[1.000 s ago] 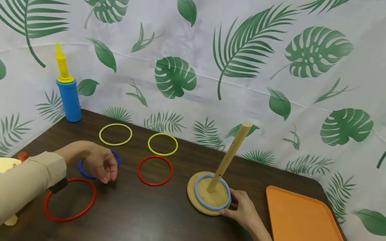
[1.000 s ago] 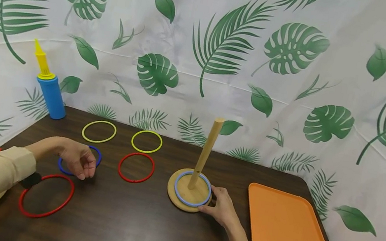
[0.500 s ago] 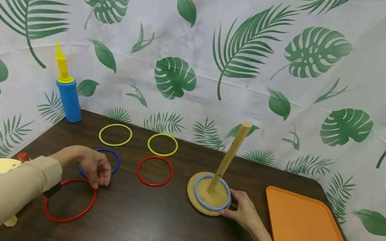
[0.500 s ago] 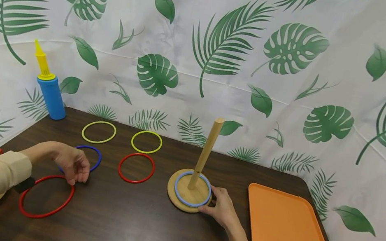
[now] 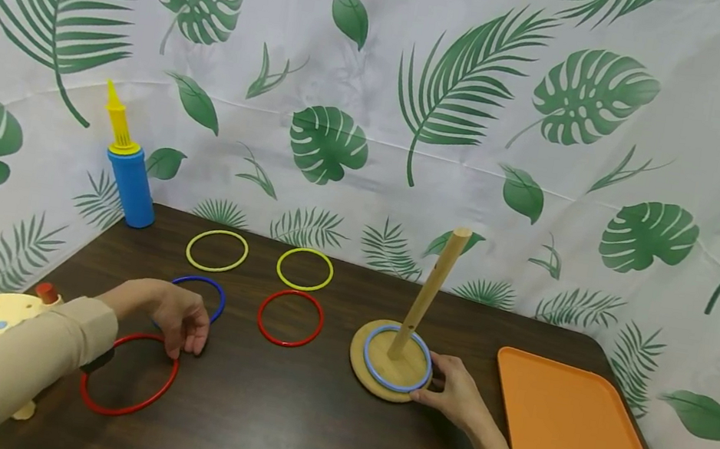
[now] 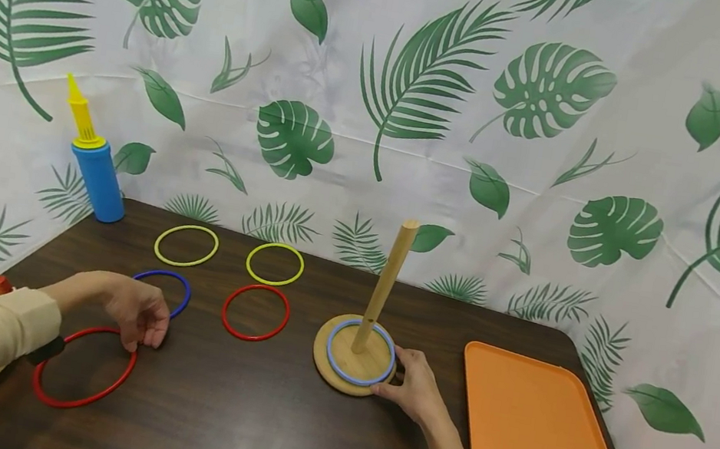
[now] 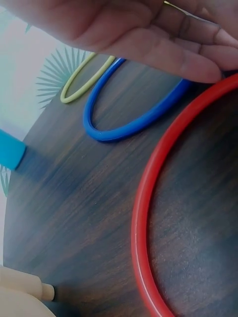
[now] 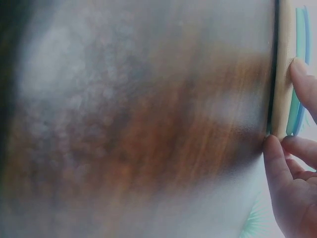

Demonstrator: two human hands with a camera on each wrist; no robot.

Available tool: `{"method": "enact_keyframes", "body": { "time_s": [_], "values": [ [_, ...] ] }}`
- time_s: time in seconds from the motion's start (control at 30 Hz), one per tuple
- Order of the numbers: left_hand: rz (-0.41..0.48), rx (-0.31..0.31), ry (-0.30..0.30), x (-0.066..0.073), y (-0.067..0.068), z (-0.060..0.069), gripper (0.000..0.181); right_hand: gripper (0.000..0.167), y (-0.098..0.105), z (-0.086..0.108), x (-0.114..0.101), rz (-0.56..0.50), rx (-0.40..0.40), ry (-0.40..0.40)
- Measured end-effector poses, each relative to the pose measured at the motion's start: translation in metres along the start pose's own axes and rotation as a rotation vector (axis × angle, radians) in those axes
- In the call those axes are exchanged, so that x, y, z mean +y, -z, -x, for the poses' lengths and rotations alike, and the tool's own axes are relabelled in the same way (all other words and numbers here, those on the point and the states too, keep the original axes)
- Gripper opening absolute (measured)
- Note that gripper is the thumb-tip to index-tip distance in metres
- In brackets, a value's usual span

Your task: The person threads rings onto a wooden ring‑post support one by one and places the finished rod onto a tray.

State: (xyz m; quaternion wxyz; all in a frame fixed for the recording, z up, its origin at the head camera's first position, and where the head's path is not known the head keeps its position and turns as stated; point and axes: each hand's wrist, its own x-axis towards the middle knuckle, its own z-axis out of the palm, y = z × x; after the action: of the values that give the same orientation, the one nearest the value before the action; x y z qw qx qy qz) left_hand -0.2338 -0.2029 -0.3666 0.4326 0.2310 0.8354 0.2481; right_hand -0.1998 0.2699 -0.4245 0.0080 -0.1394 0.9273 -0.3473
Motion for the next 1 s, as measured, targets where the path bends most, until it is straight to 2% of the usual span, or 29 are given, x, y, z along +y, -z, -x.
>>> {"method": "enact_keyframes", "body": {
  "time_s": [0.37,0.57,0.73,0.83,1.0],
  "values": [
    [-0.124,0.081,-0.022,0.004,-0.011,-0.003,0.025,0.072,-0.001,0.0,0.002,0.02,0.011,0.019],
    [-0.11,0.062,-0.021,0.006,-0.012,-0.001,0.026,0.072,-0.001,0.0,0.002,0.026,0.007,0.033],
    [-0.166,0.05,0.006,0.007,-0.013,0.001,0.029,0.074,-0.001,-0.001,0.002,0.03,0.001,0.03],
    [-0.204,0.071,0.01,0.006,-0.015,0.0,0.031,0.074,-0.001,0.0,0.002,0.033,0.004,0.025],
    [-0.247,0.143,-0.009,0.004,-0.02,-0.001,0.033,0.073,-0.001,0.001,0.001,0.023,0.007,0.031]
  ]
}}
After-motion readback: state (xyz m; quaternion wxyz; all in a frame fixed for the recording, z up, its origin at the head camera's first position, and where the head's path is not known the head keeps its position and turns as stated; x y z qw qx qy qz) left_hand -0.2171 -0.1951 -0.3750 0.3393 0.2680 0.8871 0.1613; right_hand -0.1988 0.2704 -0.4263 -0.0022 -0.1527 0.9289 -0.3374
